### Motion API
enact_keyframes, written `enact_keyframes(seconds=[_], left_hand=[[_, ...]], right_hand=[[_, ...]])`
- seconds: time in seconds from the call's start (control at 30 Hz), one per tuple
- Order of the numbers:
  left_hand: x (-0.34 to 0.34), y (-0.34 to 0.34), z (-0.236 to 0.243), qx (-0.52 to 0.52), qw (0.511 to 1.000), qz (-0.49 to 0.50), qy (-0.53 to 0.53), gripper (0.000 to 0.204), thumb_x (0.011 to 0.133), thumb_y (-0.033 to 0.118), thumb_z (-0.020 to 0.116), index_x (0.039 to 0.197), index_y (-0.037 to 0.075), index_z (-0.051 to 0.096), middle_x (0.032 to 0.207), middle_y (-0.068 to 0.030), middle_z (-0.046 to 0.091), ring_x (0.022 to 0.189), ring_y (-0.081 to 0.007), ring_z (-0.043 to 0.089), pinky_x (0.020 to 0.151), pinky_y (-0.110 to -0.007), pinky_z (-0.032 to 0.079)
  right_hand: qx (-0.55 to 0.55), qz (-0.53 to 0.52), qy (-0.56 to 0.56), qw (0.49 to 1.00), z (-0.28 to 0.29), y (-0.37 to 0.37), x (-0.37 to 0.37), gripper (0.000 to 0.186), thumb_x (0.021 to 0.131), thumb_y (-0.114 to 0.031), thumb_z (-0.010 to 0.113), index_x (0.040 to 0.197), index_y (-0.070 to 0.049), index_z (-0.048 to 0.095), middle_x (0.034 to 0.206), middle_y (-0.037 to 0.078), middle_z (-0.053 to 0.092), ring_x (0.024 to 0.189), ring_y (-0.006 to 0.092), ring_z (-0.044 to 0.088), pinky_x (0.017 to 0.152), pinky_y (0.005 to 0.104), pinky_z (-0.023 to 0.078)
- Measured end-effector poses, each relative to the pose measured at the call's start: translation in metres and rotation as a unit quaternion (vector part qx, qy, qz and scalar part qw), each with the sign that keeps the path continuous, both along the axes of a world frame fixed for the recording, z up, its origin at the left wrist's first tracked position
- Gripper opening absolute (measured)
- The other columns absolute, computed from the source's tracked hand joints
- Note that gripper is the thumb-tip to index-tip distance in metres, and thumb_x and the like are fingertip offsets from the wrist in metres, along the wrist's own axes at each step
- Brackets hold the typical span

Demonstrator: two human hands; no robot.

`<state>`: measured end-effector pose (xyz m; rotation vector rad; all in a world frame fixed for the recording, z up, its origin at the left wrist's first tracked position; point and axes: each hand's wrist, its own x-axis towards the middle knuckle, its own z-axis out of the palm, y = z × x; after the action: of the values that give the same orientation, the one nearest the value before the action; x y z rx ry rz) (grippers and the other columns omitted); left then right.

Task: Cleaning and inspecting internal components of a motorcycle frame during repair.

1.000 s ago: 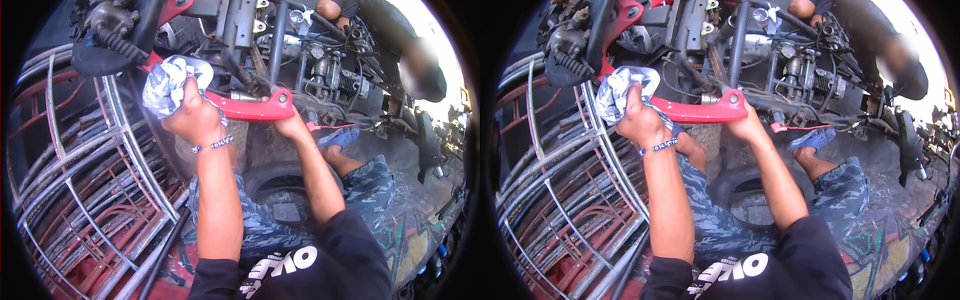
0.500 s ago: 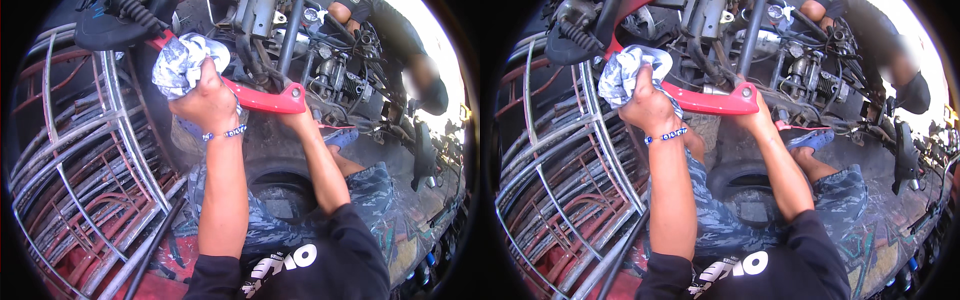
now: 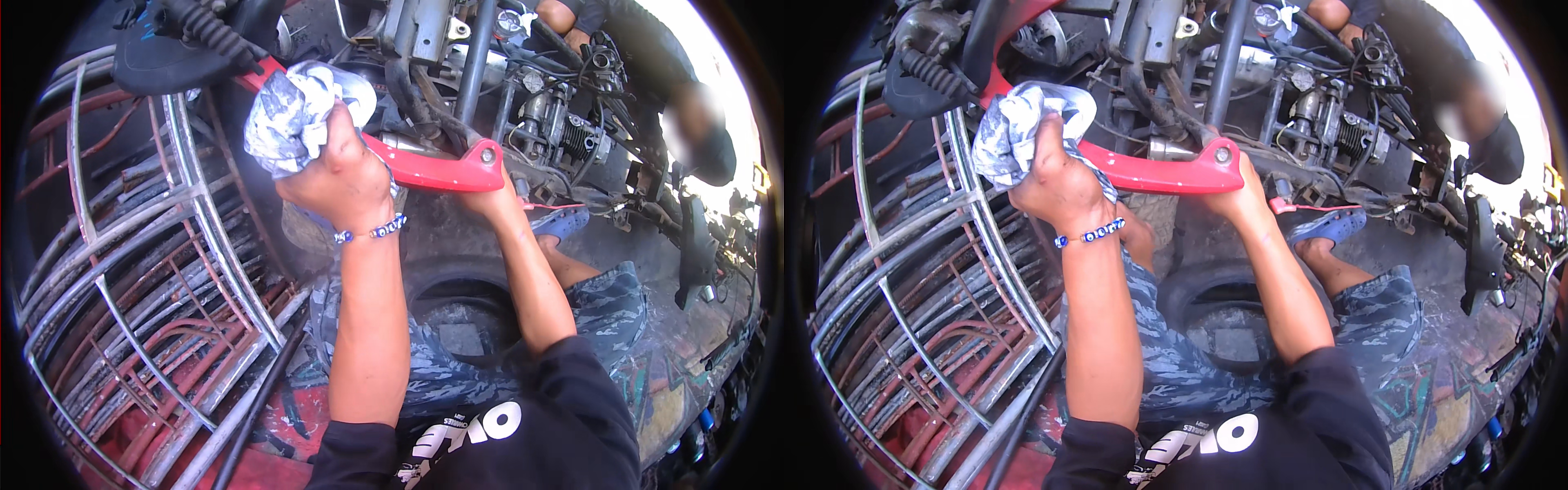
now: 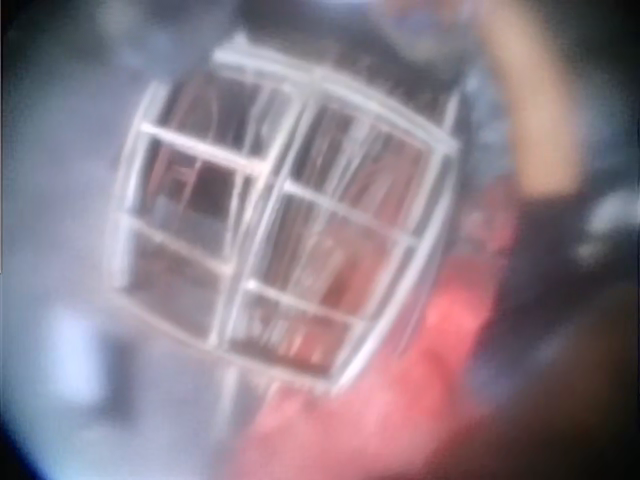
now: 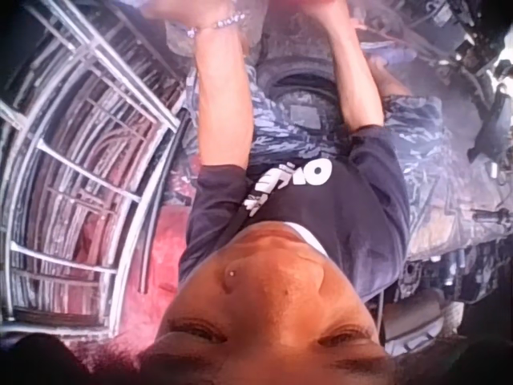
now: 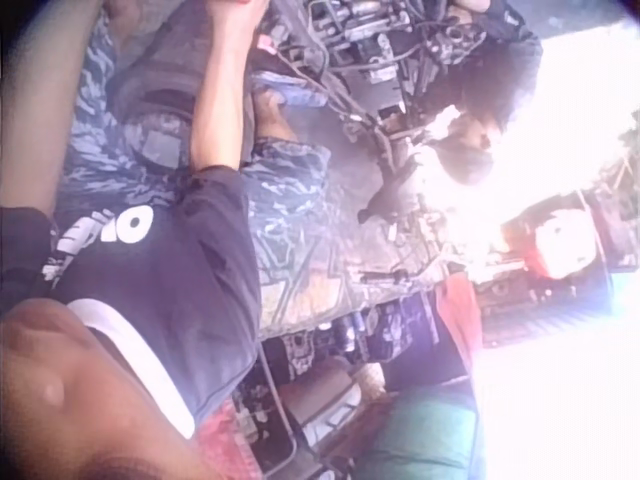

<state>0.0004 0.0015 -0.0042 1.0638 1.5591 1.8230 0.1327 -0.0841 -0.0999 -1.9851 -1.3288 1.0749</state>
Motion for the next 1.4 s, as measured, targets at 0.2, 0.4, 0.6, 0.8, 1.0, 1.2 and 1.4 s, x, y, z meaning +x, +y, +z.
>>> enact_keyframes(seconds=[0.2,0.4,0.6,0.8,1.0,1.2,1.4], left_hand=[[-0.006,0.003,-0.004,0.014,0.999,0.015,0.027,0.014,0.073,-0.001,0.060,0.085,-0.005,0.065,0.082,-0.0072,0.068,0.070,-0.0166,0.063,0.068,-0.031,0.050],[-0.002,0.003,0.000,0.008,0.999,-0.006,-0.031,0.015,0.073,-0.007,0.058,0.088,-0.006,0.063,0.086,-0.0080,0.067,0.071,-0.0164,0.063,0.068,-0.030,0.051],[0.004,0.006,0.003,-0.024,1.000,0.003,-0.002,0.016,0.075,-0.006,0.060,0.089,-0.008,0.066,0.088,-0.0078,0.066,0.076,-0.0166,0.062,0.071,-0.029,0.050],[0.002,0.001,0.003,-0.025,0.998,0.000,-0.064,0.017,0.075,-0.007,0.058,0.092,-0.007,0.062,0.088,-0.0076,0.064,0.074,-0.0151,0.060,0.069,-0.029,0.050],[-0.003,0.006,-0.004,0.005,0.999,-0.020,-0.037,0.018,0.075,-0.008,0.057,0.093,-0.007,0.060,0.088,-0.0078,0.063,0.073,-0.0149,0.060,0.065,-0.028,0.051],[-0.002,-0.002,0.002,-0.025,0.998,-0.005,-0.062,0.021,0.077,-0.006,0.060,0.097,-0.009,0.063,0.092,-0.0091,0.066,0.076,-0.0167,0.062,0.068,-0.030,0.051],[0.003,-0.001,0.005,-0.024,0.997,0.001,-0.072,0.020,0.077,-0.006,0.060,0.096,-0.008,0.063,0.091,-0.0089,0.066,0.076,-0.0168,0.062,0.070,-0.029,0.051]], right_hand=[[0.136,-0.004,-0.030,0.990,0.013,-0.023,-0.013,0.011,0.075,0.001,0.058,0.085,0.000,0.063,0.080,0.017,0.064,0.072,0.0324,0.062,0.065,0.0376,0.048],[0.092,-0.020,-0.006,0.996,0.002,-0.027,-0.013,0.021,0.077,0.001,0.055,0.096,-0.001,0.064,0.091,0.020,0.066,0.094,0.0314,0.065,0.077,0.0400,0.050],[0.043,-0.022,-0.039,0.998,-0.017,0.007,-0.012,0.013,0.076,-0.003,0.056,0.087,-0.001,0.062,0.081,0.020,0.063,0.084,0.0396,0.062,0.072,0.0439,0.049],[0.043,0.001,-0.025,0.999,0.002,-0.012,-0.022,0.017,0.077,0.000,0.055,0.093,-0.001,0.061,0.090,0.022,0.062,0.090,0.0420,0.059,0.077,0.0445,0.048],[0.181,-0.138,-0.019,0.974,-0.007,-0.017,-0.042,0.010,0.075,-0.005,0.057,0.082,0.000,0.062,0.080,0.022,0.062,0.085,0.0382,0.062,0.070,0.0437,0.049],[0.197,-0.160,0.004,0.967,0.000,-0.025,-0.054,0.009,0.075,-0.007,0.058,0.080,0.001,0.060,0.078,0.020,0.062,0.075,0.0380,0.061,0.065,0.0421,0.048],[0.006,-0.008,0.081,0.997,-0.001,-0.014,-0.030,0.017,0.076,-0.001,0.056,0.092,0.002,0.059,0.104,0.026,0.057,0.098,0.0425,0.055,0.081,0.0435,0.045]])
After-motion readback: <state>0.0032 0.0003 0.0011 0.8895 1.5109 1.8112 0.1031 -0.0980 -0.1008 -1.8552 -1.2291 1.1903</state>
